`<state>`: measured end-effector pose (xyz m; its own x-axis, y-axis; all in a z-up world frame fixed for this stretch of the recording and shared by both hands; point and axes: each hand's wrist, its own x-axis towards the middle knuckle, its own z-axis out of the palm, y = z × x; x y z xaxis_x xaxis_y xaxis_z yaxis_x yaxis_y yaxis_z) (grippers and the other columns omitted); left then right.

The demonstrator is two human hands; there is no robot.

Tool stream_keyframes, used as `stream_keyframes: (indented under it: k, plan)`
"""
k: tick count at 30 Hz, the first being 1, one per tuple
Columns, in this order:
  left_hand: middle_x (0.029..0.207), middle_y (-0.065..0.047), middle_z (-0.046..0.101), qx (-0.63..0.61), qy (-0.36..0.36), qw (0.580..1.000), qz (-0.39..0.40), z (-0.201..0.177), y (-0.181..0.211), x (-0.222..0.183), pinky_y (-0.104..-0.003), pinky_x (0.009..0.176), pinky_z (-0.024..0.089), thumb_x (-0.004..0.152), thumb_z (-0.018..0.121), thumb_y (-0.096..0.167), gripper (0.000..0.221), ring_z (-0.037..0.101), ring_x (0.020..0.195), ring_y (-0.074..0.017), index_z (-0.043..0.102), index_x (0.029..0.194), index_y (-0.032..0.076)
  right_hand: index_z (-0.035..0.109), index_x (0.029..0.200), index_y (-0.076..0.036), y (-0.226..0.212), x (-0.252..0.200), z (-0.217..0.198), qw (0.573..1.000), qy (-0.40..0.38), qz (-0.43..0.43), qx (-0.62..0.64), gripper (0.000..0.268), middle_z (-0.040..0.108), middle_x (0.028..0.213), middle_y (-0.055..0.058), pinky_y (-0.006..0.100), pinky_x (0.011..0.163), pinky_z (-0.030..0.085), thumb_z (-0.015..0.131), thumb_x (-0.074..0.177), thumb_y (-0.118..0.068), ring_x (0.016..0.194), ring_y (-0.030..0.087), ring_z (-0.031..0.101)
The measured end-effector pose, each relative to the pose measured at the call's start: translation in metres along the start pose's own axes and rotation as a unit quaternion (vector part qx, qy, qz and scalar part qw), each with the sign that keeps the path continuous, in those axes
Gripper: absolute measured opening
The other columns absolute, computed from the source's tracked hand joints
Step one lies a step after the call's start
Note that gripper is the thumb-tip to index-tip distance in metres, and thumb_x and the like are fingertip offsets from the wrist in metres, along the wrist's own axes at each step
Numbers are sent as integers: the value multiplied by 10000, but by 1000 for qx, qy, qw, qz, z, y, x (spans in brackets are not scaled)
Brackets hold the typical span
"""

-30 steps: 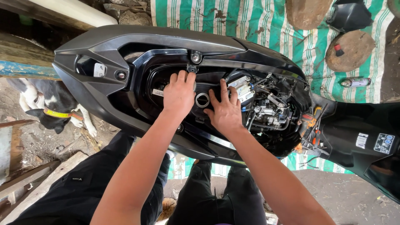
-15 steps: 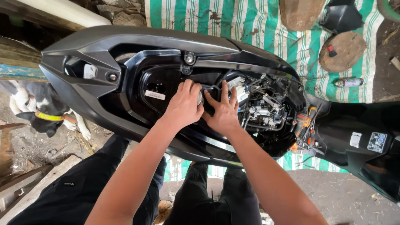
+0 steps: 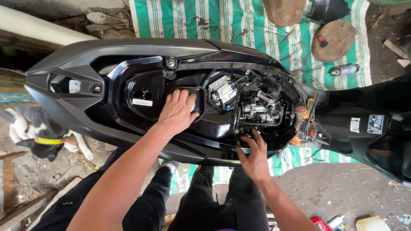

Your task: Reassembling motorcycle components by installing a plastic cover, cleaning the area with a cloth, and using a power drill on fasteners.

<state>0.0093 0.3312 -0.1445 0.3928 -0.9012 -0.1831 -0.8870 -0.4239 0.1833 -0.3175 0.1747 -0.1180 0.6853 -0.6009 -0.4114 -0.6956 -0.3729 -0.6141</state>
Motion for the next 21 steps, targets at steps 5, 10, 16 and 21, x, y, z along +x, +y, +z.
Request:
stream_keyframes:
  k: [5, 10, 16, 21]
  plan:
    - [1304, -145, 494, 5, 9, 997, -71, 9, 18, 6, -538, 1044, 431, 1035, 691, 461, 609, 472, 1293, -405, 521, 1480, 82, 734, 1402, -164, 74, -25, -15, 998, 35, 9, -42, 470, 451, 1683, 192, 582, 1160, 579, 824, 967, -315, 1464, 467, 575]
    - [1302, -154, 545, 41, 132, 961, -241, 26, 56, 15, -518, 969, 503, 1007, 763, 465, 596, 520, 1173, -388, 605, 1435, 81, 711, 1424, -195, 76, -39, -43, 990, -20, 141, -15, 507, 397, 1772, 69, 625, 1084, 566, 689, 983, -444, 1592, 376, 434]
    - [1443, -183, 500, 1, 114, 938, -327, 30, 65, 18, -533, 1056, 420, 1031, 710, 462, 627, 476, 1273, -407, 516, 1495, 88, 703, 1431, -207, 105, -59, -38, 986, -38, 161, -12, 522, 400, 1772, 63, 586, 918, 586, 669, 993, -487, 1163, 338, 726]
    - [1588, -162, 356, -15, 78, 909, -410, 39, 75, 25, -536, 1105, 368, 995, 650, 459, 750, 379, 1407, -385, 387, 1585, 78, 725, 1416, -233, 104, -70, -39, 979, -64, 192, 8, 508, 374, 1795, 47, 595, 976, 598, 682, 961, -456, 1494, 360, 541]
